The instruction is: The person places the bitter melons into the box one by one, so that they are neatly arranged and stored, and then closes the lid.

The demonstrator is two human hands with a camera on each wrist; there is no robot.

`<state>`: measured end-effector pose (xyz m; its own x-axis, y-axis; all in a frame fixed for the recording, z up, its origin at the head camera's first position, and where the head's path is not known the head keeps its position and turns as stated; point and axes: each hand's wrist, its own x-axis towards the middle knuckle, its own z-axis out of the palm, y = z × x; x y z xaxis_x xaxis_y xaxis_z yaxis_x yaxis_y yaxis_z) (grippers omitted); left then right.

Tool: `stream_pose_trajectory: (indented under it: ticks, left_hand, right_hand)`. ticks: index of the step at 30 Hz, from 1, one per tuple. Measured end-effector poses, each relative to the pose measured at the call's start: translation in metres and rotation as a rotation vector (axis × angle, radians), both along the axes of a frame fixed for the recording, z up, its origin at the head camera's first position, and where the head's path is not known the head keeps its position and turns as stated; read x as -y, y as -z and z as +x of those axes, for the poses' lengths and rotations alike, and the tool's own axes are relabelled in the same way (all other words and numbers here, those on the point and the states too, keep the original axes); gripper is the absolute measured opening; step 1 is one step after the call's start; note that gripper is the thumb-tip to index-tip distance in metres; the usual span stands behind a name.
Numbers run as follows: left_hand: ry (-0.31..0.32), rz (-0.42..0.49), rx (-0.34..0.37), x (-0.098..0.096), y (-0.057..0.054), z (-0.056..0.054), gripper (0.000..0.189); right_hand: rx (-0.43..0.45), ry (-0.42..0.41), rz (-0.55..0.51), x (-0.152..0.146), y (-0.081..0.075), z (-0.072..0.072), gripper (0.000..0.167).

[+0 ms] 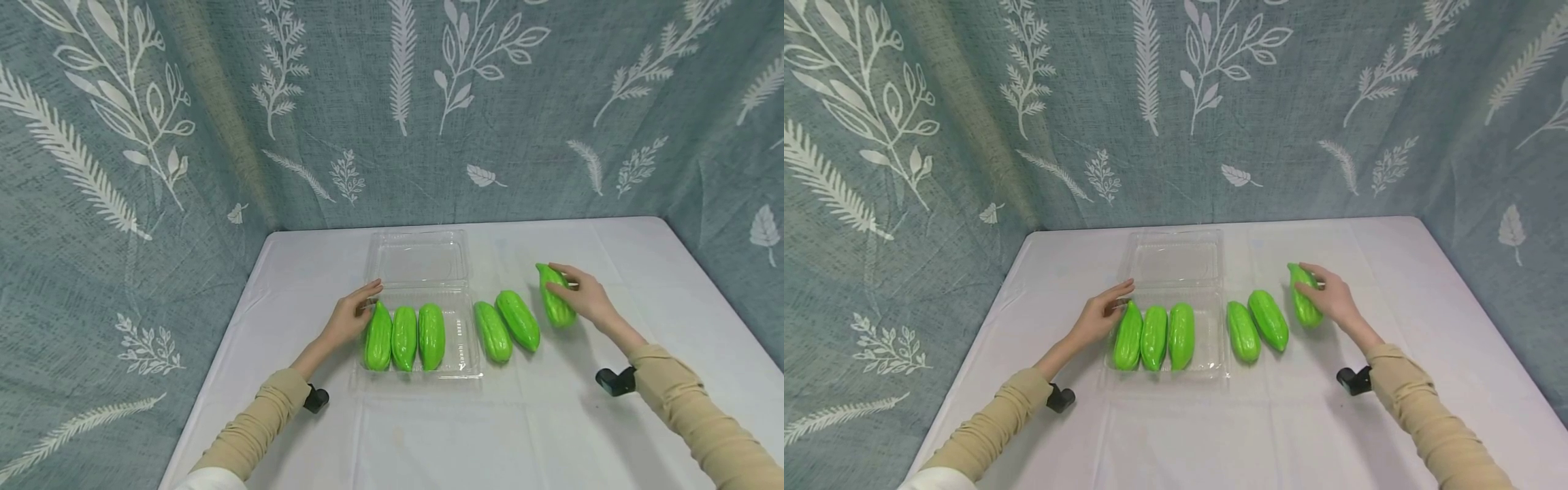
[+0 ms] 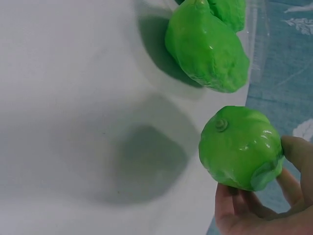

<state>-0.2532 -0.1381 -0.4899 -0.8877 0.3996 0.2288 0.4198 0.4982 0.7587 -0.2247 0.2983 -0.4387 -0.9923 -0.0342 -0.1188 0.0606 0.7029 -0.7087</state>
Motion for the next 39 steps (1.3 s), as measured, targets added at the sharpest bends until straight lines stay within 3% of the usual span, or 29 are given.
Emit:
stream_pose_trajectory:
  ticks: [23, 39]
  left_hand:
    - [0.003, -0.001, -0.018, 0.0, 0.001, -0.001, 0.047]
    - [0.008, -0.003, -0.024, 0.0, 0.001, -0.001, 0.047]
  right_hand:
    - [-0.029, 0.041, -0.026, 0.001, -0.004, 0.001, 0.06]
    - [-0.076, 0.004, -0.074, 0.019, -0.013, 0.004, 0.061]
